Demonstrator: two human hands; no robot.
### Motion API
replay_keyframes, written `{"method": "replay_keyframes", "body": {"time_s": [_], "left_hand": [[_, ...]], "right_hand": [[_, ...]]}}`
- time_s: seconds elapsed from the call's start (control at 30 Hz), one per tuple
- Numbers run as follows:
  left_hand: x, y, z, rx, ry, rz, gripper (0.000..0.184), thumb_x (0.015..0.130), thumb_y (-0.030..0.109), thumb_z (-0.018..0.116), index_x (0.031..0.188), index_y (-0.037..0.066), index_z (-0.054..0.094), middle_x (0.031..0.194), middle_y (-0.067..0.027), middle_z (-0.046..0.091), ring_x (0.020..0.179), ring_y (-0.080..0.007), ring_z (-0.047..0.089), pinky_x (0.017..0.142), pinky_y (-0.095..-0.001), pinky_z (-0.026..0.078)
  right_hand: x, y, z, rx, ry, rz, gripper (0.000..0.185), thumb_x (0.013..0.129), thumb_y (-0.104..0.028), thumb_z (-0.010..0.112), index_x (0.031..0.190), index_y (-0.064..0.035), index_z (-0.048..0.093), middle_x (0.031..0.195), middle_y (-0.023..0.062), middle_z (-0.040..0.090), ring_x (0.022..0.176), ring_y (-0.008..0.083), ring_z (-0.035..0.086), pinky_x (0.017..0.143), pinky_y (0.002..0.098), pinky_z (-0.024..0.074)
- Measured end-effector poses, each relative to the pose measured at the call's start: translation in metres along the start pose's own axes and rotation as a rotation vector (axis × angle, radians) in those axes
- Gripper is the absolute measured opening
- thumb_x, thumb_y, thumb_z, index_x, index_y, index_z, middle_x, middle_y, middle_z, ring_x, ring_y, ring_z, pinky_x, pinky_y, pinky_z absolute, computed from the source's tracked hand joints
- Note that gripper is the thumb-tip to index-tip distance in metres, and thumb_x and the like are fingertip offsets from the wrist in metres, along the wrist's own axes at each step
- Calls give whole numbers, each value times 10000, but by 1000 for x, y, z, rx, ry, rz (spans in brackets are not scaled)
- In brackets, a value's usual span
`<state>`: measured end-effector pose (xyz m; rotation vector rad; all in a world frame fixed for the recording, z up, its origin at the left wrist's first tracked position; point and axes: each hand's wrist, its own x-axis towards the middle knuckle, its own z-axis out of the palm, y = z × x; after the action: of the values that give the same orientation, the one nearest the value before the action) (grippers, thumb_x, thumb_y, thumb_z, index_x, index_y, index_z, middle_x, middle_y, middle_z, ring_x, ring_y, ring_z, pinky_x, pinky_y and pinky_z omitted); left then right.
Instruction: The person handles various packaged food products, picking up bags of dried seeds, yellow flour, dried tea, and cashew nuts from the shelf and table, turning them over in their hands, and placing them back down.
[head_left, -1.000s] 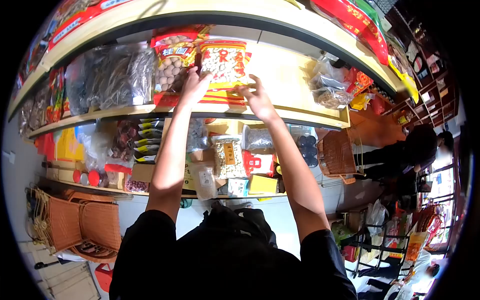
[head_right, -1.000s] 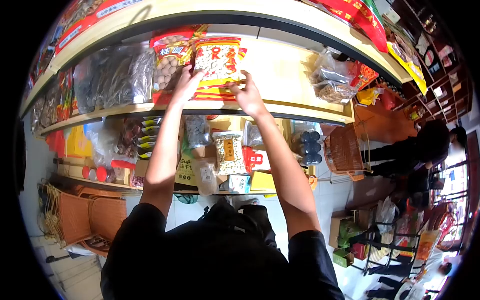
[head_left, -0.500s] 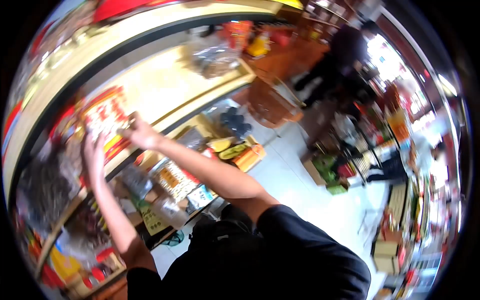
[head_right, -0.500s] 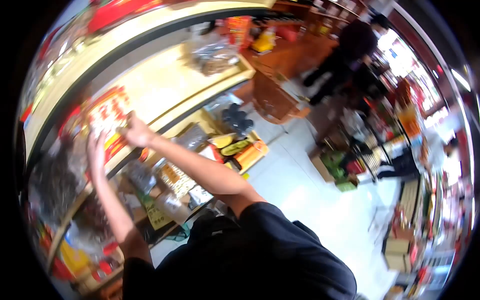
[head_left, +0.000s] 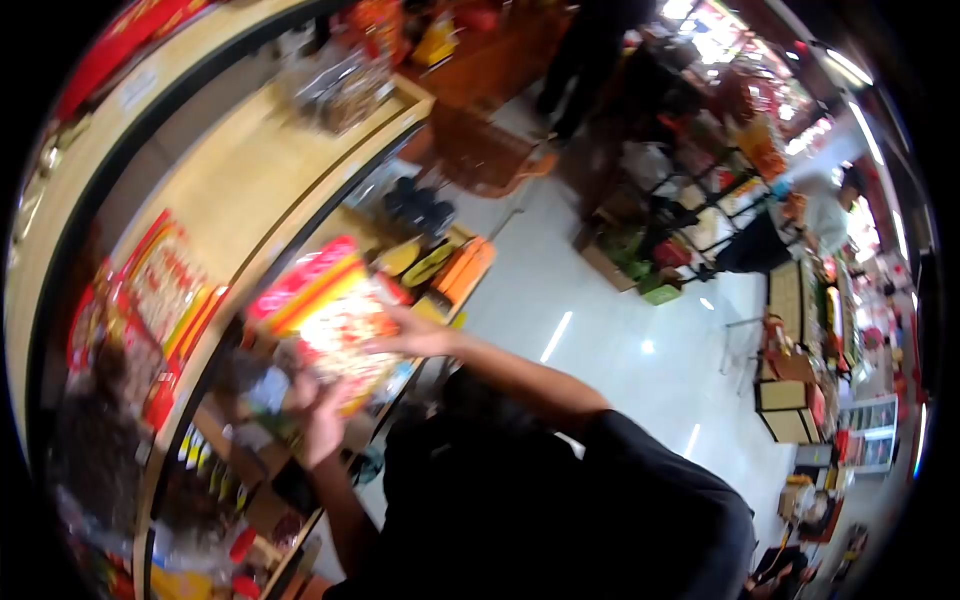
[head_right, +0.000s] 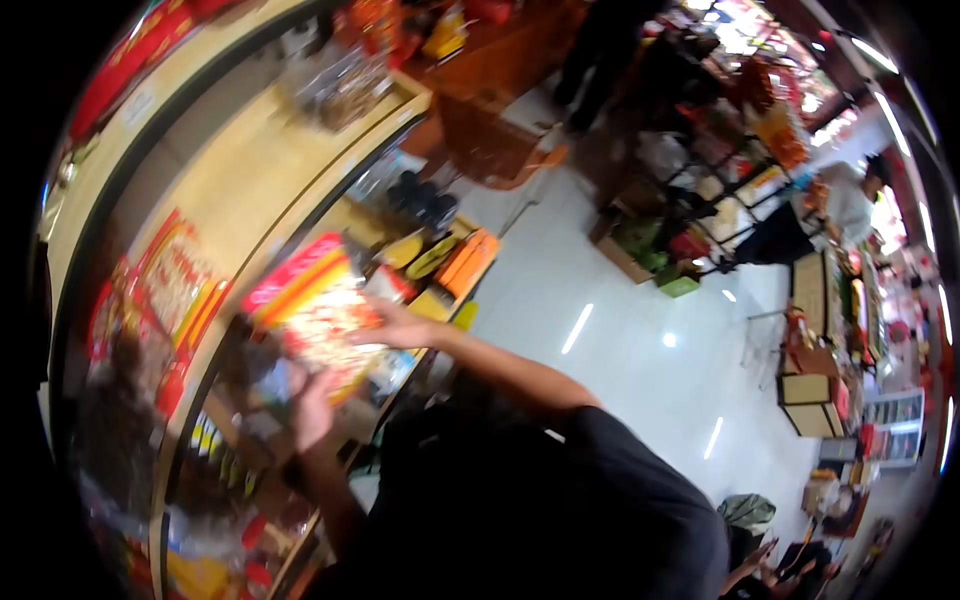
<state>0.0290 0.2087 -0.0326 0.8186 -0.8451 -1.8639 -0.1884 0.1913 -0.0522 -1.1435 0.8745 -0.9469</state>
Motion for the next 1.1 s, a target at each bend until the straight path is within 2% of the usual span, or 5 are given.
{"method": "replay_keyframes", "body": {"time_s": [0.13,0.23,0.53,0.83,1.1], "left_hand": [[5,-110,-31,-132,-1,-503,444,861,90,617,1265,20,447,1069,-87,616,938,-178,622,813,-300,508],[0,-148,-8,-226,-10,-236,470,854,93,641,1282,37,455,1171,-86,589,1030,-177,594,875,-323,487],[-3,-169,-24,-295,213,-482,393,876,139,614,1234,14,513,1118,-108,628,963,-213,636,828,-354,527],[21,-141,-2,-223,181,-282,440,878,149,606,1276,16,475,1179,-87,596,1027,-185,605,890,-336,480],[26,-144,16,-103,444,-318,440,829,166,664,1214,13,515,1066,-94,642,916,-196,650,793,-336,526]], "right_hand": [[-70,50,-19,-142,75,258,652,817,-243,738,1351,-46,421,1245,95,563,1135,184,515,994,341,411],[-92,75,-23,-64,88,338,603,839,-235,705,1313,10,424,1206,141,576,1110,215,530,981,364,420],[-88,109,-15,131,176,442,632,845,-195,706,1321,18,350,1174,114,564,1056,177,547,904,320,460],[-62,90,-30,121,189,345,600,838,-156,710,1297,35,374,1183,121,559,1075,181,550,925,325,462],[-48,90,-55,125,91,438,571,836,-135,704,1275,39,385,1121,131,595,1006,181,591,855,307,502]]}}
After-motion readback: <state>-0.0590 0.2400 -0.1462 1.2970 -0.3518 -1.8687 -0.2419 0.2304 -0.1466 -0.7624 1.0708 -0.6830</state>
